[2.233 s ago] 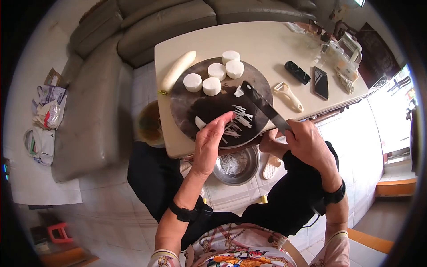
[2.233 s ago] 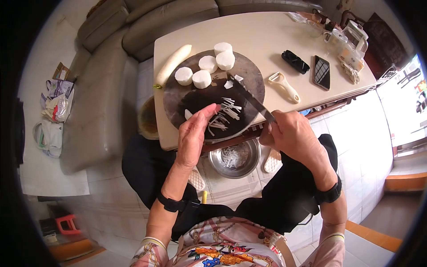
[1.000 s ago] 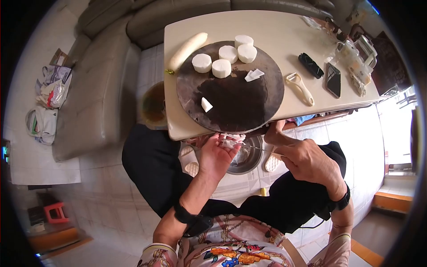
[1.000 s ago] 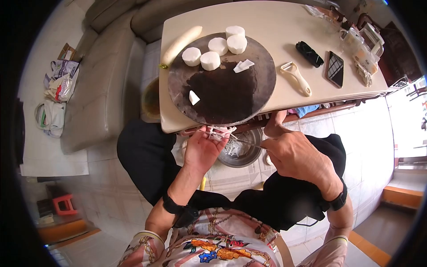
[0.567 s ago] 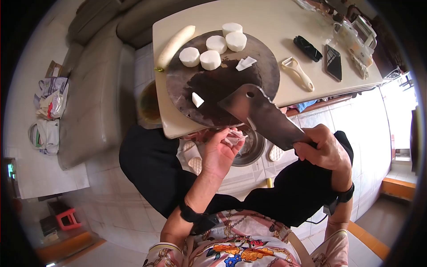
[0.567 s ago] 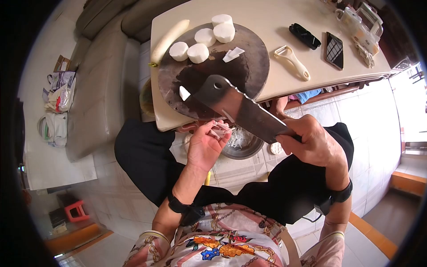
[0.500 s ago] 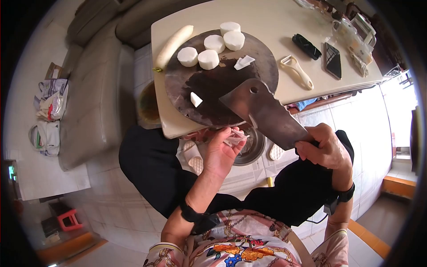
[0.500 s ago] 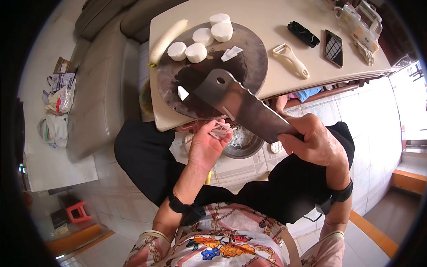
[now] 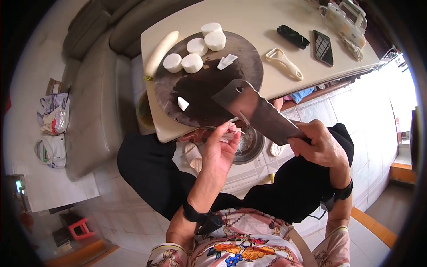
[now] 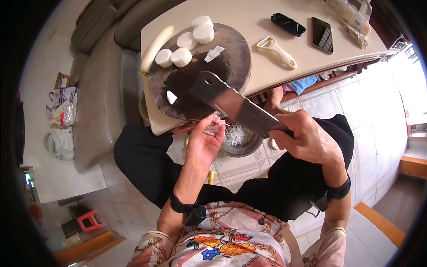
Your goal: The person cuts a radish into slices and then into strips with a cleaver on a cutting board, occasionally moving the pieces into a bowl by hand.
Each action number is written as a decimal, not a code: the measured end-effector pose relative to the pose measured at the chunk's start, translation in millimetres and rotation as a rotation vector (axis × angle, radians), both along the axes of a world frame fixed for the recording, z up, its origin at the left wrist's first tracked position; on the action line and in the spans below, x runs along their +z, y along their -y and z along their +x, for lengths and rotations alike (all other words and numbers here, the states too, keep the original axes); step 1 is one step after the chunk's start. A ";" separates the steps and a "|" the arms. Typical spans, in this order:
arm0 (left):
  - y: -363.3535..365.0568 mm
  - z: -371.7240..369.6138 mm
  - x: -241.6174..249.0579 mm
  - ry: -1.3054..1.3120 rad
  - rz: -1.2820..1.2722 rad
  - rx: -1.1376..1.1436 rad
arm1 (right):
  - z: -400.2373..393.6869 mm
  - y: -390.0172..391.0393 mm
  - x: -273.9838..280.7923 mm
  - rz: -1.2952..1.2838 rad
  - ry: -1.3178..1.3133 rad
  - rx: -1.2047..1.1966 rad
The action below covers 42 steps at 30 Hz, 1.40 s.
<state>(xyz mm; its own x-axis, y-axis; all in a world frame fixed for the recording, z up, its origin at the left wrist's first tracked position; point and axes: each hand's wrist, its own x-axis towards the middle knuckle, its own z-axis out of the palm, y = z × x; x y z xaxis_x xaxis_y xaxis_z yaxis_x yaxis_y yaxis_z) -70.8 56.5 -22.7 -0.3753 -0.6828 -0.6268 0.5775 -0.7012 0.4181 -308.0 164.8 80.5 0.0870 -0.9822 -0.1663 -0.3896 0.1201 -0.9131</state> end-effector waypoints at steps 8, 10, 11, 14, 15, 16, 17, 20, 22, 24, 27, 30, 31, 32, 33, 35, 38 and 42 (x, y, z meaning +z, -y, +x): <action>-9.1 4.0 -2.0 -0.156 0.021 -0.110 | -2.1 -9.8 -18.7 -0.124 -0.083 0.017; -12.7 0.3 -1.8 -0.199 -0.062 -0.187 | 0.2 -9.0 -16.9 -0.064 -0.118 0.039; -14.0 -1.4 -2.0 -0.198 -0.059 -0.191 | 0.1 -9.5 -18.0 -0.062 -0.117 0.035; -17.1 -5.1 -3.3 -0.209 -0.081 -0.201 | 0.6 -10.7 -22.9 -0.092 -0.168 0.059; -17.6 -5.7 -4.0 -0.200 -0.114 -0.203 | 1.5 -11.2 -24.8 -0.118 -0.186 0.050; -17.9 -6.2 -4.6 -0.192 -0.147 -0.205 | 2.4 -11.4 -26.9 -0.144 -0.205 0.042; -18.0 -6.4 -5.7 -0.191 -0.145 -0.206 | 3.5 -11.5 -29.6 -0.142 -0.204 0.040; -18.3 -6.6 -11.3 -0.141 -0.178 -0.206 | 8.5 -12.4 -36.1 -0.161 -0.246 0.034; -18.2 -6.4 -14.8 -0.116 -0.267 -0.206 | 12.3 -13.4 -38.0 -0.184 -0.277 0.031; -14.6 -6.0 -17.9 -0.096 -0.278 -0.225 | 12.7 -13.4 -38.9 -0.186 -0.282 0.044; -14.2 -6.9 -14.8 -0.054 -0.286 -0.233 | 12.6 -12.7 -36.9 -0.172 -0.282 0.066; -12.4 -5.1 -21.6 -0.030 -0.292 -0.224 | 11.7 -13.0 -36.8 -0.193 -0.277 0.064; -11.1 -4.0 -26.0 -0.029 -0.304 -0.227 | 11.6 -13.3 -37.3 -0.235 -0.278 0.051; -10.6 -4.6 -29.6 -0.028 -0.301 -0.234 | 11.1 -13.6 -35.7 -0.232 -0.276 0.046; -10.3 -6.4 -32.7 0.069 -0.266 -0.212 | 10.1 -13.3 -32.6 -0.194 -0.250 0.028; -6.4 -5.7 -53.0 0.196 -0.204 -0.224 | 7.2 -11.8 -42.6 -0.329 -0.242 -0.010; 3.1 4.5 -110.1 0.358 -0.275 -0.424 | 8.1 -11.1 -41.3 -0.332 -0.167 -0.074; 4.9 12.9 -153.6 0.601 -0.338 -0.554 | 8.5 -11.4 -44.1 -0.275 -0.186 -0.072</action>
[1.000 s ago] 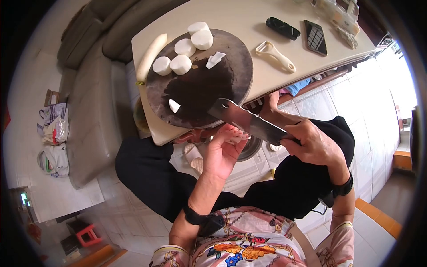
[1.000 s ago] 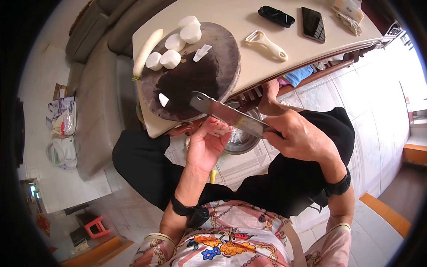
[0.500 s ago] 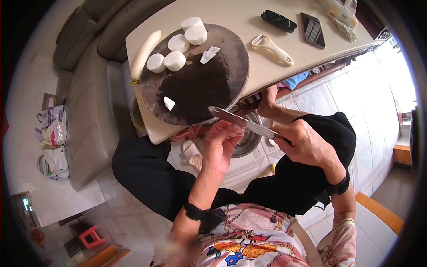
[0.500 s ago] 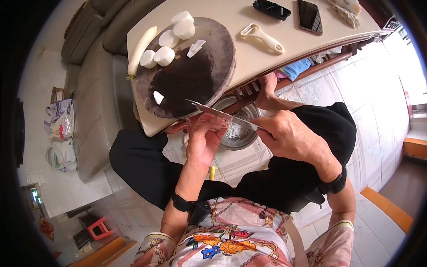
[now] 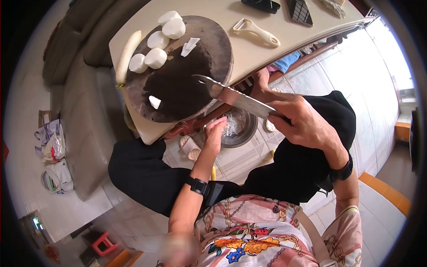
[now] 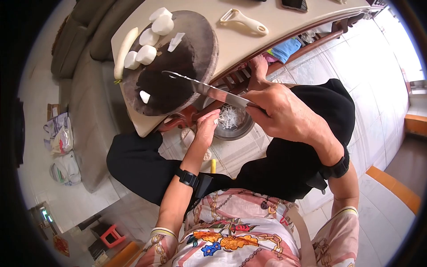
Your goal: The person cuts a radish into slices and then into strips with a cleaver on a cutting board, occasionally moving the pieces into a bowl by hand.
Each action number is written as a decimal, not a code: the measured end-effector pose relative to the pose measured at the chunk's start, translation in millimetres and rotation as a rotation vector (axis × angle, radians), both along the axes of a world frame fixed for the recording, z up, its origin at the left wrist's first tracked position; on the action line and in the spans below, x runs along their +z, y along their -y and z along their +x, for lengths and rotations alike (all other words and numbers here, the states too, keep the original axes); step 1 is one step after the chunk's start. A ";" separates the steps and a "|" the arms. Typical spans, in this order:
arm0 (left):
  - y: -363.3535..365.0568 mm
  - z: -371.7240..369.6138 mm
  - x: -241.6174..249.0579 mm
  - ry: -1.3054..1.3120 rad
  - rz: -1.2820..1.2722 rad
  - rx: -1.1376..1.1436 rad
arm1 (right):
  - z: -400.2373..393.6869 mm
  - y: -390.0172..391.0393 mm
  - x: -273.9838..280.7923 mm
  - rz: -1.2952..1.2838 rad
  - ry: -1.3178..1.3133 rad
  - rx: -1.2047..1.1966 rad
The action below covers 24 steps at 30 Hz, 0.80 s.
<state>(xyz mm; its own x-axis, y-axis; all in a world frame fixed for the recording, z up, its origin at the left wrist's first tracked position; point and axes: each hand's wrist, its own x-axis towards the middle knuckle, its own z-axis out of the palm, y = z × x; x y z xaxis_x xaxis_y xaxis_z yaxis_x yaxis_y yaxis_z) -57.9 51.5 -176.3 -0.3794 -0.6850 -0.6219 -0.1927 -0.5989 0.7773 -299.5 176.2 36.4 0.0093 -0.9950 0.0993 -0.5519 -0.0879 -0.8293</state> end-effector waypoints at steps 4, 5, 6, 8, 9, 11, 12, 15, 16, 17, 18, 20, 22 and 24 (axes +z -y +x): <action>7.8 14.8 -38.6 -0.021 0.025 0.052 | 4.2 0.8 -4.2 -0.106 -0.032 -0.007; 7.3 13.0 -39.5 0.032 0.072 0.089 | 4.2 1.2 -4.7 -0.117 -0.027 0.006; 7.8 13.6 -42.4 0.035 0.075 0.085 | 3.9 1.6 -5.3 -0.113 -0.025 0.001; 9.7 15.9 -48.0 0.033 0.048 0.150 | 2.9 2.7 -6.9 -0.199 -0.105 0.011; 9.0 16.0 -49.2 0.035 0.049 0.148 | 2.5 2.2 -6.9 -0.197 -0.104 0.009; 6.4 16.6 -51.6 -0.009 -0.007 0.238 | 1.3 1.1 -5.4 -0.135 -0.103 0.011; 6.4 15.8 -49.7 -0.008 -0.005 0.237 | 1.6 0.9 -5.2 -0.133 -0.101 0.010; 6.9 13.6 -43.9 0.007 0.001 0.262 | 2.8 0.6 -4.3 -0.121 -0.056 -0.023; 6.1 13.4 -42.2 0.015 -0.010 0.261 | 3.1 0.5 -4.3 -0.100 -0.075 -0.039; 5.7 13.1 -40.4 0.023 -0.021 0.260 | 3.2 0.6 -4.4 -0.080 -0.094 -0.055; 5.6 13.3 -41.4 0.024 -0.021 0.260 | 3.0 0.9 -4.6 -0.080 -0.093 -0.055; 5.7 13.4 -43.2 0.167 -0.061 0.227 | 2.3 1.4 -4.9 -0.122 -0.112 -0.051; 6.7 15.6 -48.5 0.187 -0.121 0.216 | 2.6 0.8 -5.2 -0.121 -0.113 -0.062; 7.8 16.4 -52.7 0.204 -0.183 0.207 | 2.5 0.5 -5.1 -0.122 -0.116 -0.071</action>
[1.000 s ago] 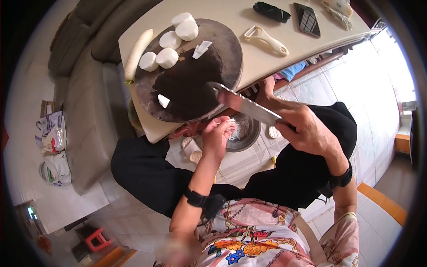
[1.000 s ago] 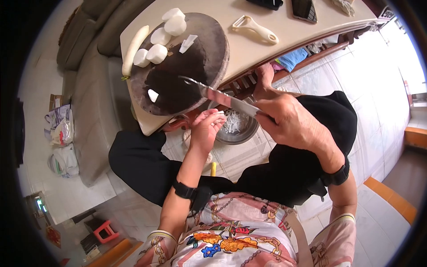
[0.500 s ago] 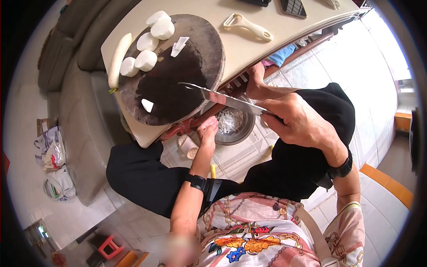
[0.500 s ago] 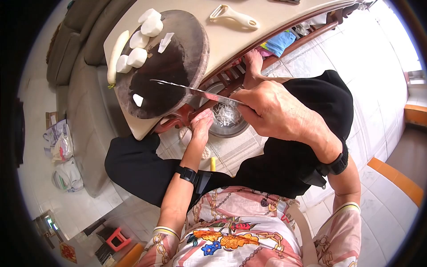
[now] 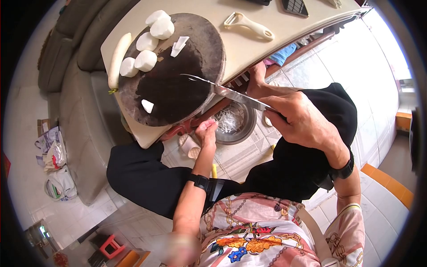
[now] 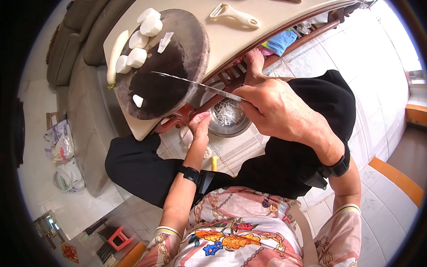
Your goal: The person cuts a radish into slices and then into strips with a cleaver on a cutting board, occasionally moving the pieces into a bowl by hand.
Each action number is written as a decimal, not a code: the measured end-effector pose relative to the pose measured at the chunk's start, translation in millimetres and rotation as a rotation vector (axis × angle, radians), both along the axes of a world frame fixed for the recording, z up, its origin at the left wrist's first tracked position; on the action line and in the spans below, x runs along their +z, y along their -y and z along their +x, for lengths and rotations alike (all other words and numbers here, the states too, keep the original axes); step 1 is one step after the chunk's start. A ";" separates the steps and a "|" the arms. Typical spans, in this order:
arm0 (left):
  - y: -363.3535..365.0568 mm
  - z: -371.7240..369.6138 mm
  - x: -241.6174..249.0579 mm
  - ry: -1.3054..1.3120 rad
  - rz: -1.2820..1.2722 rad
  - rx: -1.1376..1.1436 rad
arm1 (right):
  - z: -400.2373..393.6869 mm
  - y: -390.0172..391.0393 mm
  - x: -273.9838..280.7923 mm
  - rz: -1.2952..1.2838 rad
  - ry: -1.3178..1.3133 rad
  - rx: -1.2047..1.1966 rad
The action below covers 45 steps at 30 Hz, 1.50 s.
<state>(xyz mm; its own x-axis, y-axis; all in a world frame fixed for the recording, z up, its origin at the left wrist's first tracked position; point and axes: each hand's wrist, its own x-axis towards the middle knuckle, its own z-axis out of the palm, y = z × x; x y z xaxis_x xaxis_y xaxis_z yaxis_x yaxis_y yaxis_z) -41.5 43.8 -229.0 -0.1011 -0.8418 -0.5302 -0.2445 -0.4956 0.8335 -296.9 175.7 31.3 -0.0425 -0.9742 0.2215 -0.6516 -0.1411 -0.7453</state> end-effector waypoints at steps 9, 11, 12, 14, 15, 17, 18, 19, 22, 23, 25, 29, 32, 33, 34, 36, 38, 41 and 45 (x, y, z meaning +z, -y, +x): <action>-0.4 2.0 1.3 -0.195 0.110 0.053 | -0.1 1.0 -2.8 -0.031 -0.024 -0.020; -0.2 0.3 3.1 -0.141 0.130 0.061 | 0.2 0.5 -2.9 -0.010 -0.011 -0.027; -1.5 -1.1 6.2 -0.141 0.129 0.060 | 0.2 0.6 -2.7 -0.010 -0.010 -0.028; -5.1 -4.4 11.8 -0.084 0.029 0.033 | -0.2 0.8 -2.6 -0.036 -0.031 -0.025; -5.9 -4.9 10.9 -0.084 0.029 0.031 | -0.4 0.3 -2.9 -0.036 -0.031 -0.027; -7.3 -5.3 9.4 -0.071 -0.055 -0.008 | -0.5 -0.8 -3.5 0.008 0.001 -0.025; -6.7 -4.4 8.0 -0.070 -0.055 -0.009 | -0.5 -0.8 -4.2 0.008 0.001 -0.025; -5.6 -3.0 6.8 0.031 -0.141 -0.077 | -0.6 -0.5 -5.2 -0.003 -0.001 -0.026; -5.4 -2.1 11.2 0.137 -0.252 -0.147 | -0.6 0.5 -5.3 -0.023 -0.011 -0.033; -5.4 -2.6 14.1 0.140 -0.279 -0.147 | -0.5 0.7 -4.7 -0.032 -0.019 -0.037; -3.7 -0.9 12.7 0.115 -0.239 -0.133 | -0.6 0.3 -3.7 -0.023 -0.024 -0.038; 1.6 6.3 -6.4 0.124 -0.275 -0.120 | 0.1 0.9 -5.1 -0.052 -0.024 -0.039; -0.9 -0.3 12.0 -0.025 -0.222 -0.311 | 1.3 1.6 0.1 -0.063 -0.021 -0.057; -0.6 -2.2 30.0 -0.029 -0.151 -0.439 | 1.7 2.3 1.6 -0.078 -0.025 -0.051; -3.8 -9.9 58.9 -0.067 -0.118 -0.530 | 1.7 2.2 3.2 -0.040 0.037 -0.074; -7.3 -22.9 115.2 -0.169 -0.045 -0.711 | 1.8 3.3 7.7 -0.023 0.095 -0.086; -5.0 -31.2 164.9 -0.203 -0.037 -0.838 | 3.0 3.1 13.9 0.117 0.230 -0.186; 2.1 -37.5 229.4 -0.299 -0.137 -0.864 | 6.5 4.6 18.6 0.092 0.260 -0.259; 42.0 -52.4 275.7 -0.198 -0.464 -0.646 | 6.2 5.7 17.7 0.122 0.327 -0.300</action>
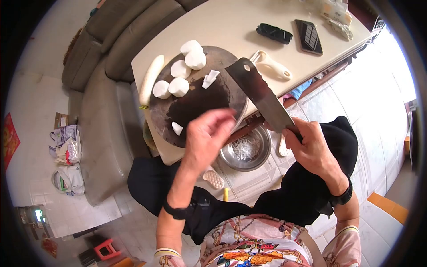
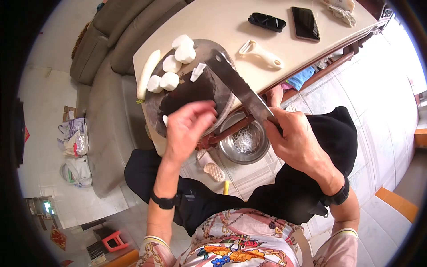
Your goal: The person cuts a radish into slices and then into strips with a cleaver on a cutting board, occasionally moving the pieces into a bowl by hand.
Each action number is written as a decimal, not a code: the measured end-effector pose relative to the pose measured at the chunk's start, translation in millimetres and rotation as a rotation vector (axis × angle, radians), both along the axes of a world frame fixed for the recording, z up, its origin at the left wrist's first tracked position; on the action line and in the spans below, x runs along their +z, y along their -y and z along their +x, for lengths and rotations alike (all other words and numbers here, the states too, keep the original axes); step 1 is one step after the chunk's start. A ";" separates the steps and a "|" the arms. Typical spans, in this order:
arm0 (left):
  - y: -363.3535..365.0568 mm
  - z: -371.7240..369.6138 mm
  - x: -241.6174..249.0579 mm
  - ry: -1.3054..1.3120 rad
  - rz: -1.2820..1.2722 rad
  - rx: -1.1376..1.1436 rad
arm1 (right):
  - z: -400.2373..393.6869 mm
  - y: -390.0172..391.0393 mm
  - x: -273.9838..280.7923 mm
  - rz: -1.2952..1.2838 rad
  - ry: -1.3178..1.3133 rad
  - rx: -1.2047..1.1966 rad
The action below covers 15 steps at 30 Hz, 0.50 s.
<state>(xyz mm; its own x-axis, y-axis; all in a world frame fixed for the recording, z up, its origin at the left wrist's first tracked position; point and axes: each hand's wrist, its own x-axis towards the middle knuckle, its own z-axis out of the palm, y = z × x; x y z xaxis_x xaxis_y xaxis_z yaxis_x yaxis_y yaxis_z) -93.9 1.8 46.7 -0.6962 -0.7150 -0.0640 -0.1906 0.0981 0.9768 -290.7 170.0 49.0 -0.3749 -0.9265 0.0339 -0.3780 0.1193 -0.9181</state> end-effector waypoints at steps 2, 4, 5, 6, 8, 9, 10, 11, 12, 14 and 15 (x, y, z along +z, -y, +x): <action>33.8 -11.6 -2.5 0.057 -0.318 0.147 | 1.1 2.6 3.5 -0.013 0.056 -0.020; 64.1 -19.5 -6.4 0.157 -0.561 0.191 | 2.7 7.1 9.7 -0.064 0.128 -0.053; 72.6 -24.6 -6.3 0.192 -0.681 0.165 | 2.6 9.2 11.3 -0.074 0.121 -0.060; 82.1 -29.6 -12.9 0.204 -0.797 0.163 | 2.3 11.1 12.1 -0.067 0.154 -0.074; 96.7 -38.4 -24.1 0.209 -0.918 0.157 | 0.7 14.1 14.6 -0.043 0.204 -0.094; 100.1 -43.7 -24.7 0.303 -0.966 0.141 | 0.7 15.3 15.6 -0.048 0.200 -0.098; 102.2 -47.4 -25.1 0.399 -1.012 0.126 | 1.4 16.2 16.0 -0.047 0.250 -0.110; 104.1 -49.6 -25.0 0.394 -1.016 0.124 | 1.1 17.0 15.4 -0.045 0.300 -0.122; 106.3 -52.3 -22.1 0.409 -0.909 0.096 | -1.1 18.1 13.7 -0.038 0.274 -0.109; 114.6 -55.0 -24.6 0.419 -0.873 0.047 | -1.8 21.0 14.2 -0.049 0.276 -0.107; 117.8 -55.2 -24.4 0.418 -0.877 0.046 | -1.3 22.4 13.3 -0.053 0.281 -0.099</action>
<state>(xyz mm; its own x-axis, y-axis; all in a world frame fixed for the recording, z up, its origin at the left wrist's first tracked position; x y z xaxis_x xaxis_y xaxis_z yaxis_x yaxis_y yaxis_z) -149.1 -116.0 22.3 -0.7084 -0.6525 0.2693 -0.5272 0.7427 0.4128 -292.1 147.6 62.3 -0.4652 -0.8844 -0.0366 -0.0972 0.0921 -0.9910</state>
